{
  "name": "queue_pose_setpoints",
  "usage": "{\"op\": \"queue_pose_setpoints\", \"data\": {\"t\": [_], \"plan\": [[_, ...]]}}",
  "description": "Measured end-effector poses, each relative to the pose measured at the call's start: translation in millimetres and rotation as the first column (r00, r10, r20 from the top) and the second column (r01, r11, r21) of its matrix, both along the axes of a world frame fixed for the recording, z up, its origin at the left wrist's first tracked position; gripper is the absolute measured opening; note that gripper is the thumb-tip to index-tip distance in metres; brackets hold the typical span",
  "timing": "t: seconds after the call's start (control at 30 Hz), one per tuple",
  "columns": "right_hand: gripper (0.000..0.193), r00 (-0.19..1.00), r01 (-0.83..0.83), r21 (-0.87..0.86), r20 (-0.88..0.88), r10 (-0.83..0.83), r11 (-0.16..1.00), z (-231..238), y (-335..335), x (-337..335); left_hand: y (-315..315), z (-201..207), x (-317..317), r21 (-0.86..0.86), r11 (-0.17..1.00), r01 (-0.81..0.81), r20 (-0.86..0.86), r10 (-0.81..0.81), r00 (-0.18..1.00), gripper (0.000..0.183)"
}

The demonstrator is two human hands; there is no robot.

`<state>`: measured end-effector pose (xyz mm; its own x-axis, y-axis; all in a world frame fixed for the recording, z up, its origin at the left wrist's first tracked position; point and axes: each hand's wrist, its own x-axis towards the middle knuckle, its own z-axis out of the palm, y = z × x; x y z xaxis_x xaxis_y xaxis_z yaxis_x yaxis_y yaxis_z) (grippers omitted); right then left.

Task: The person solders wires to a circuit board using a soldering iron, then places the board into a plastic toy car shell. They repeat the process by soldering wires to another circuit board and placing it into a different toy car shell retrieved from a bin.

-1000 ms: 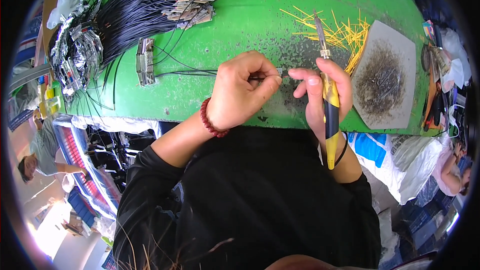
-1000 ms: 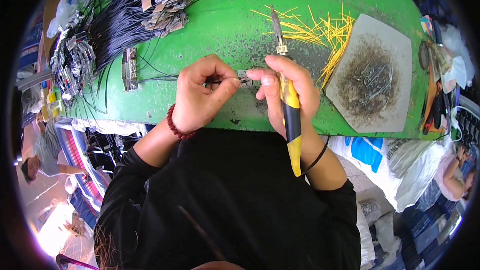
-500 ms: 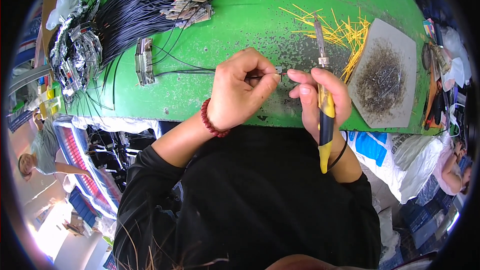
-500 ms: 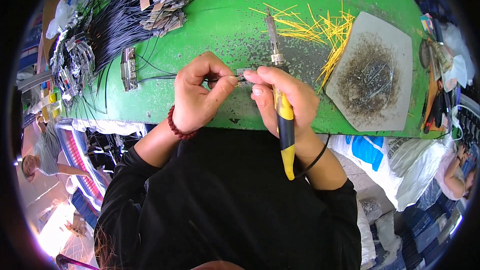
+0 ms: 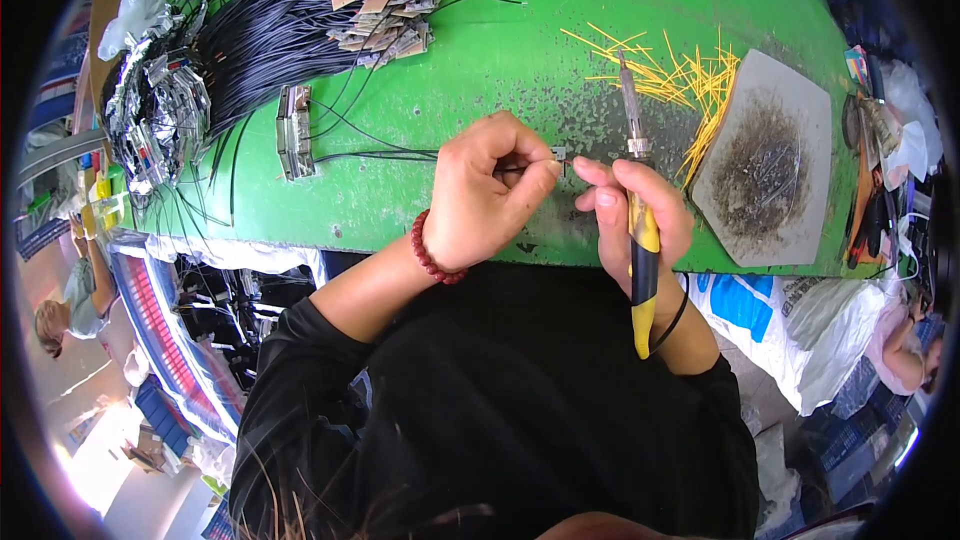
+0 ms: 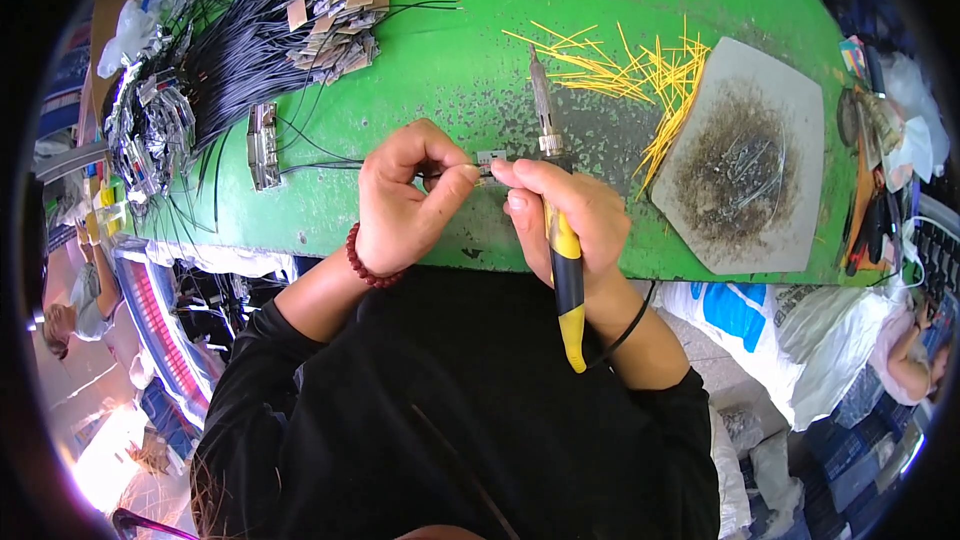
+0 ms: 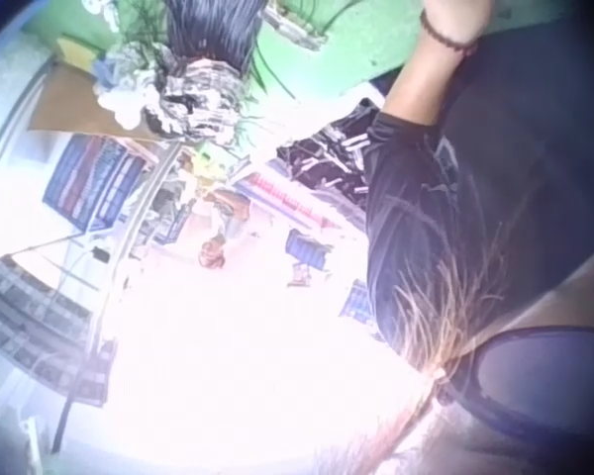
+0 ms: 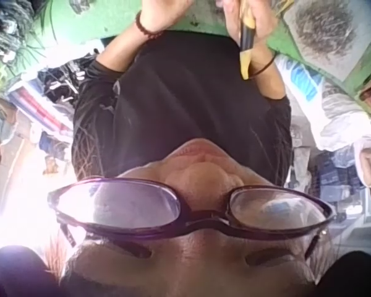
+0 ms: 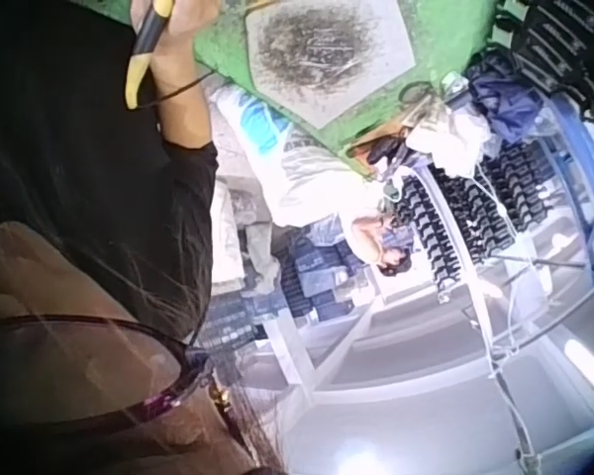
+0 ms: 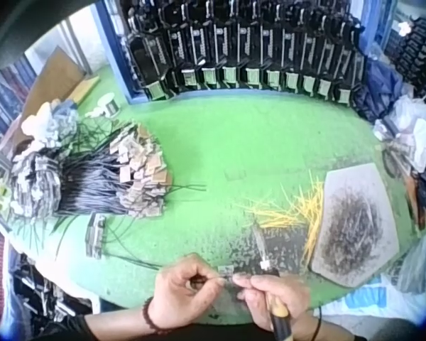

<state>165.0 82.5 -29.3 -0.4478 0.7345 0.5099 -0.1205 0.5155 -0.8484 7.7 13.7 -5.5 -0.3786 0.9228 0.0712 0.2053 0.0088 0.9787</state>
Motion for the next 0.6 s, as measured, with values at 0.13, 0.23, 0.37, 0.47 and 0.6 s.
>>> {"op": "queue_pose_setpoints", "data": {"t": [0.13, 0.23, 0.37, 0.47, 0.6], "plan": [[0.020, 0.998, 0.010, 0.074, 0.054, -0.014, 0.997, -3.7, 0.5, 3.0, 0.4, -1.1, 0.6, -0.006, 1.000, 0.001, 0.008, -0.001, 1.000, 0.009], [0.020, 0.995, 0.012, -0.122, -0.100, -0.025, 0.992, -3.8, 0.0, -1.3, -0.8, -1.0, 0.4, -0.002, 1.000, 0.014, -0.019, -0.014, 1.000, 0.009], [0.022, 0.999, -0.042, -0.171, -0.032, 0.037, 0.984, 5.6, 1.3, 0.7, -0.5, 0.0, -1.7, 0.028, 0.999, 0.045, -0.102, -0.041, 0.994, 0.009], [0.025, 0.994, -0.065, -0.241, -0.102, 0.041, 0.968, 2.5, 3.2, -1.0, 2.2, -1.3, -2.3, 0.050, 0.996, 0.075, -0.151, -0.066, 0.986, 0.009], [0.029, 0.993, -0.084, -0.330, -0.110, 0.050, 0.940, 4.4, 4.3, -1.2, 0.3, 1.1, -3.6, 0.045, 0.988, 0.148, -0.197, -0.136, 0.971, 0.011]]}}
